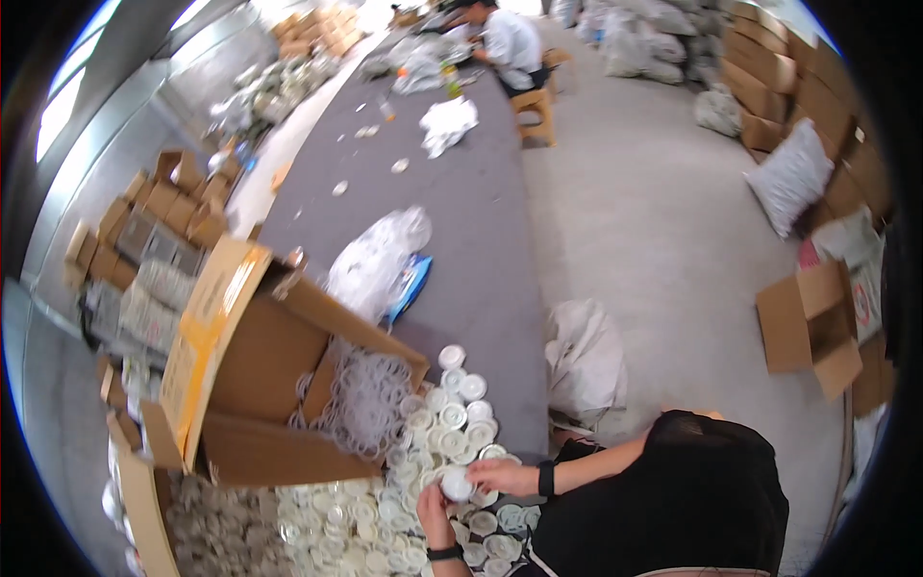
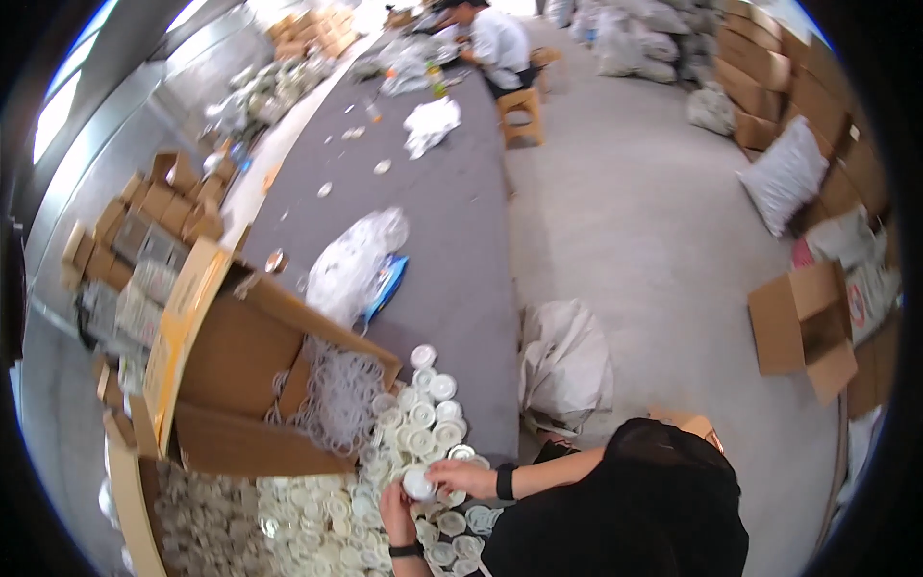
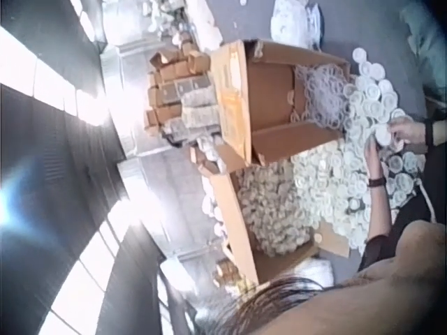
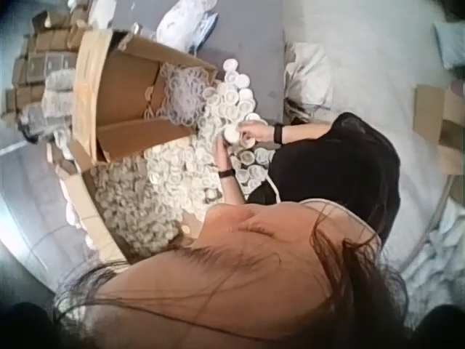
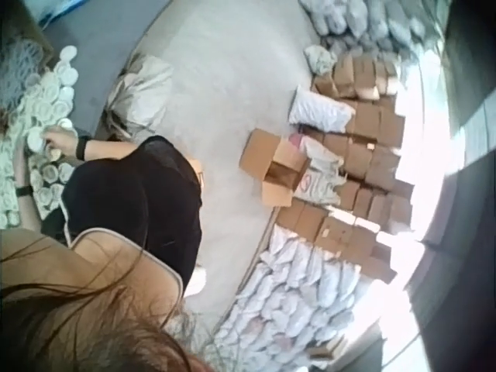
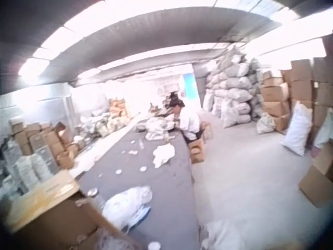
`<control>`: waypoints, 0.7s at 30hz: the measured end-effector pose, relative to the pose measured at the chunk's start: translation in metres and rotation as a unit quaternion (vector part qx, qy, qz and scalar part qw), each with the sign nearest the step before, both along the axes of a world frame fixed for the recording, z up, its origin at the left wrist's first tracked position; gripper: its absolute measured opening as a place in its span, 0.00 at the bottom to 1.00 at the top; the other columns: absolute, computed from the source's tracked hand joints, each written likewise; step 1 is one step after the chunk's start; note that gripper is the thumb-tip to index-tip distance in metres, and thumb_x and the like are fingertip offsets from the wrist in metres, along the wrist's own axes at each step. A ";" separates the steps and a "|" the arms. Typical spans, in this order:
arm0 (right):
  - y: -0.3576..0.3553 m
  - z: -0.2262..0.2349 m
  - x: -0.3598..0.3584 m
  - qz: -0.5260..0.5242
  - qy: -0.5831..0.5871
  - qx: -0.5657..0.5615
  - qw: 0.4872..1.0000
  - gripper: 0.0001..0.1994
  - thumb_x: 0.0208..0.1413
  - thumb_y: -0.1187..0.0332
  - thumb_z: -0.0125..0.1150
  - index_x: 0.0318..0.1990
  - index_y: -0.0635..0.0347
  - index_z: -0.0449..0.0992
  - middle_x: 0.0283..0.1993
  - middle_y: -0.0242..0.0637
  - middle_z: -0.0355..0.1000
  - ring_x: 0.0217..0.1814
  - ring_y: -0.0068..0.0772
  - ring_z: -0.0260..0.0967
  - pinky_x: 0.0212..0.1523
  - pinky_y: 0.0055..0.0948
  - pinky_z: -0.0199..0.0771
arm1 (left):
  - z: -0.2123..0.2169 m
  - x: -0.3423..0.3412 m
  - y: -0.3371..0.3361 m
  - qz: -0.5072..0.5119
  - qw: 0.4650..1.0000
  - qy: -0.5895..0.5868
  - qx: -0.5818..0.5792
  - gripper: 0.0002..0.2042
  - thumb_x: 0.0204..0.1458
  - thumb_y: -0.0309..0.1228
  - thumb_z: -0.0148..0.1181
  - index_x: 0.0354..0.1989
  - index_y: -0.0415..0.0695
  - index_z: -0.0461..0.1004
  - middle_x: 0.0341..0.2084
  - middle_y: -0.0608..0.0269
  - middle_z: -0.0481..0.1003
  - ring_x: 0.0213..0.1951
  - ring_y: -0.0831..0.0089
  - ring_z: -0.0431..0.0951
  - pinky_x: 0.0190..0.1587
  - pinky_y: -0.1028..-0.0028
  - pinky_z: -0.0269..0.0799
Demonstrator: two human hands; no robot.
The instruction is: Sorting and inspecting small white plastic components at a factory workbench.
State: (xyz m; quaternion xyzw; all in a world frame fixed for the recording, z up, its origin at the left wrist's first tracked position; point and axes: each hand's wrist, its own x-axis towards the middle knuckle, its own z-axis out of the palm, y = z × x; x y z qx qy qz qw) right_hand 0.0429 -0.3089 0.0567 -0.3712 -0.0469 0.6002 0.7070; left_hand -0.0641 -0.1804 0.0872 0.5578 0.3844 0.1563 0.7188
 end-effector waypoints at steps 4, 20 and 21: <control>0.005 0.001 0.028 -0.036 0.050 -0.025 0.998 0.06 0.51 0.65 0.51 0.33 0.56 0.67 0.31 0.27 0.66 0.32 0.19 0.64 0.32 0.20 0.65 | -0.015 0.031 0.049 0.007 0.991 0.055 0.118 0.10 0.48 0.30 0.50 0.33 0.37 0.70 0.22 0.65 0.69 0.24 0.80 0.67 0.30 0.81 0.63; 0.011 -0.026 0.040 -0.067 0.120 -0.010 0.990 0.07 0.51 0.66 0.50 0.34 0.59 0.67 0.32 0.31 0.67 0.32 0.22 0.65 0.34 0.22 0.66 | -0.093 0.100 0.181 -0.014 0.821 0.247 0.515 0.08 0.37 0.26 0.53 0.28 0.39 0.69 0.26 0.53 0.71 0.30 0.61 0.71 0.35 0.69 0.65; 0.013 -0.023 0.038 -0.056 0.117 -0.004 0.992 0.09 0.51 0.65 0.49 0.35 0.59 0.67 0.31 0.32 0.67 0.32 0.23 0.64 0.34 0.23 0.67 | -0.106 0.085 0.190 0.009 0.814 0.203 0.544 0.08 0.37 0.24 0.52 0.28 0.37 0.68 0.28 0.53 0.71 0.31 0.62 0.70 0.36 0.70 0.65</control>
